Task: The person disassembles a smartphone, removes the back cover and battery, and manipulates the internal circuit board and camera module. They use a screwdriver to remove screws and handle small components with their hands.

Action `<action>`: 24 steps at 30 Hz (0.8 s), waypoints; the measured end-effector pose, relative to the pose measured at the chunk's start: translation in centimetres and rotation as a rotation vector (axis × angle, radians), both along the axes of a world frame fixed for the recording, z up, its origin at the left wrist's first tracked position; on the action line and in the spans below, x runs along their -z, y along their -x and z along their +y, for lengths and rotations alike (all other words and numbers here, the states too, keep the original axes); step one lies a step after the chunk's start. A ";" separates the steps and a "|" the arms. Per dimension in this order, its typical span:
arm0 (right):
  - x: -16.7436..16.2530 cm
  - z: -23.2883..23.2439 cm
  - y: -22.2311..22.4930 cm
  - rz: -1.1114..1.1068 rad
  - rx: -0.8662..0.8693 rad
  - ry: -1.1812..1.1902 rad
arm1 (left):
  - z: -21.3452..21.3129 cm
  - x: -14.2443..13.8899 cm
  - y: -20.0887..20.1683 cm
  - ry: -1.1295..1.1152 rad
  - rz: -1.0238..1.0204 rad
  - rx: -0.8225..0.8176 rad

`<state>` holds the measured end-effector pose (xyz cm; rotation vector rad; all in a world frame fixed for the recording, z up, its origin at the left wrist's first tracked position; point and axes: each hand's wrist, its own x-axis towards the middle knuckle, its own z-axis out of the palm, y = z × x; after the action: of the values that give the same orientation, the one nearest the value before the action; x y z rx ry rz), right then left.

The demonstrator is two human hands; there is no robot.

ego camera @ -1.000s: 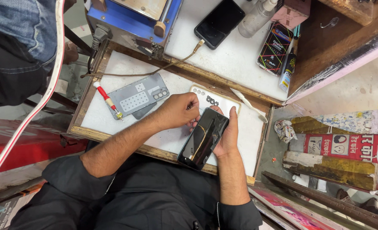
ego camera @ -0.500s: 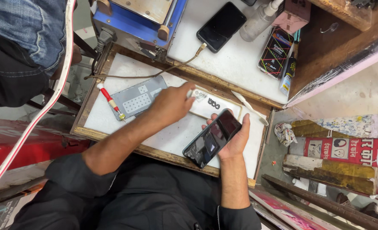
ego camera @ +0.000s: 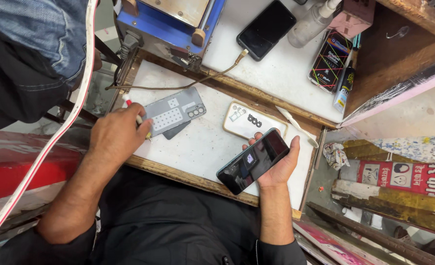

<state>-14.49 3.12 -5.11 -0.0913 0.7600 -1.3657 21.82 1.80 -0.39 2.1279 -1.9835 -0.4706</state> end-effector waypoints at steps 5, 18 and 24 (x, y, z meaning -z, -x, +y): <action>-0.4 -0.1 -0.2 0.074 0.043 -0.047 | -1.8 0.6 -0.7 0.001 -0.055 0.037; -1.0 -0.1 -1.0 -0.056 0.026 0.142 | 5.0 -0.4 13.6 0.273 0.431 0.608; -1.5 0.1 -1.2 -0.080 0.053 0.184 | 3.9 0.7 15.3 0.217 0.558 0.606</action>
<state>-13.31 3.21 -3.61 -0.1615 0.5725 -1.4798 6.50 5.72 -1.07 1.0745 -2.1560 -0.7896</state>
